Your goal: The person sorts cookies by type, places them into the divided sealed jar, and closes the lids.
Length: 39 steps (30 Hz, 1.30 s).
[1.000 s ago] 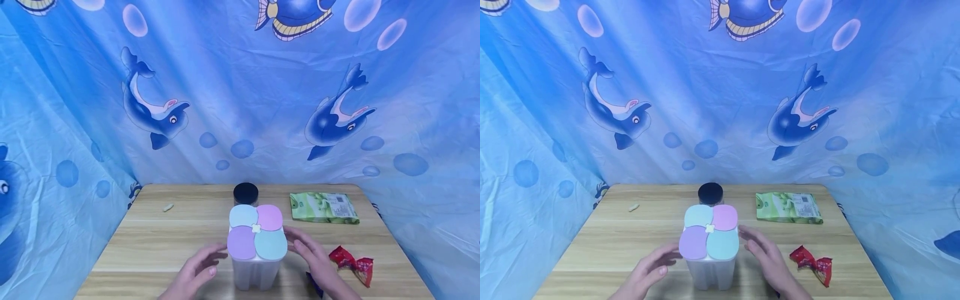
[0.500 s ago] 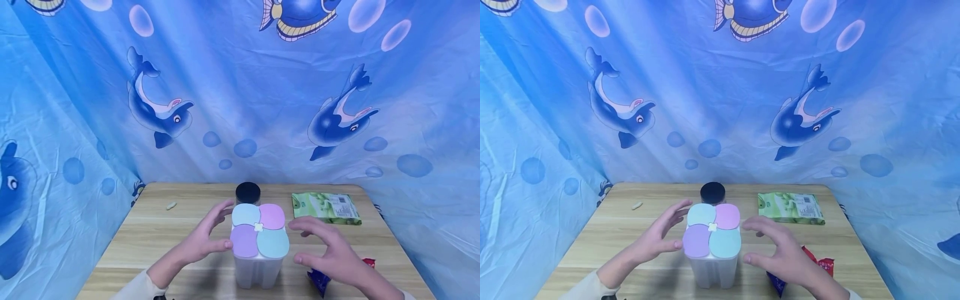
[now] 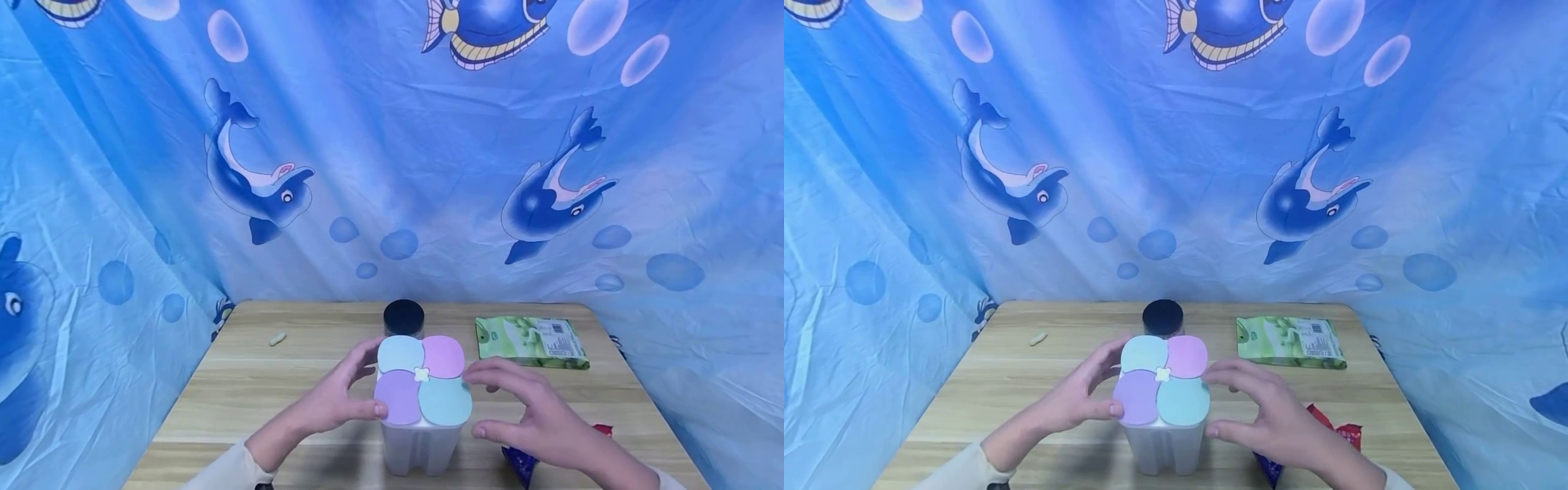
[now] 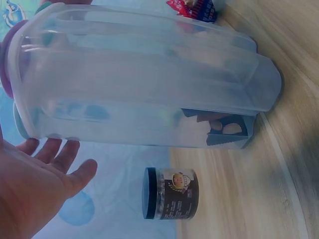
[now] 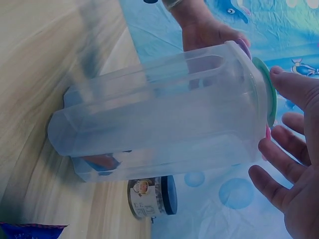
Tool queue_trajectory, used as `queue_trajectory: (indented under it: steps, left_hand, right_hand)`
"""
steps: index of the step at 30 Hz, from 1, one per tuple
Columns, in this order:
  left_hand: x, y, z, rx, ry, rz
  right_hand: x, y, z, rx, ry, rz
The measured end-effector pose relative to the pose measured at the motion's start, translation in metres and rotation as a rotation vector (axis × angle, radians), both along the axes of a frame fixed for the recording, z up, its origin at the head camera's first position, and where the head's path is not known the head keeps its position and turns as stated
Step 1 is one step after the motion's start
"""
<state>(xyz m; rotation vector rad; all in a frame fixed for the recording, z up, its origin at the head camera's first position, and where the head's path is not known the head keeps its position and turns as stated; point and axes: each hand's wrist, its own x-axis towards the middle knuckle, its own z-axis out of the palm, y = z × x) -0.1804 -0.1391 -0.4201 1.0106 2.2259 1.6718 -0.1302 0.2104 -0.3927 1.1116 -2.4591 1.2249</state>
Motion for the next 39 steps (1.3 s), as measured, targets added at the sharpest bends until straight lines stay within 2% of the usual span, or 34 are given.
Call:
queue_trajectory:
  steps: [3,7,16,21,31,35,39]
  left_hand:
    - [-0.001,0.000,-0.003,0.028,-0.001,-0.013]
    - [-0.003,-0.001,-0.005,0.052,0.010,-0.039]
    - [-0.002,0.001,-0.002,0.066,-0.028,-0.061]
    - [-0.002,0.001,-0.002,0.071,-0.053,-0.063]
    - [-0.002,-0.001,-0.003,0.054,-0.007,-0.040]
    - [-0.001,0.000,-0.003,0.066,-0.031,-0.043]
    - [0.000,0.002,-0.004,0.095,-0.088,-0.063]
  right_hand:
    - [0.000,0.000,0.000,0.018,-0.038,-0.014]
    - [0.001,-0.001,-0.001,0.031,-0.045,-0.036]
    - [-0.004,-0.005,-0.005,-0.024,0.081,-0.029]
    - [-0.005,-0.004,-0.007,-0.033,0.109,-0.028]
    - [-0.009,-0.004,-0.008,-0.019,0.162,-0.005]
    - [-0.009,-0.006,-0.010,-0.029,0.165,-0.018]
    - [-0.010,-0.007,-0.014,-0.038,0.186,-0.039]
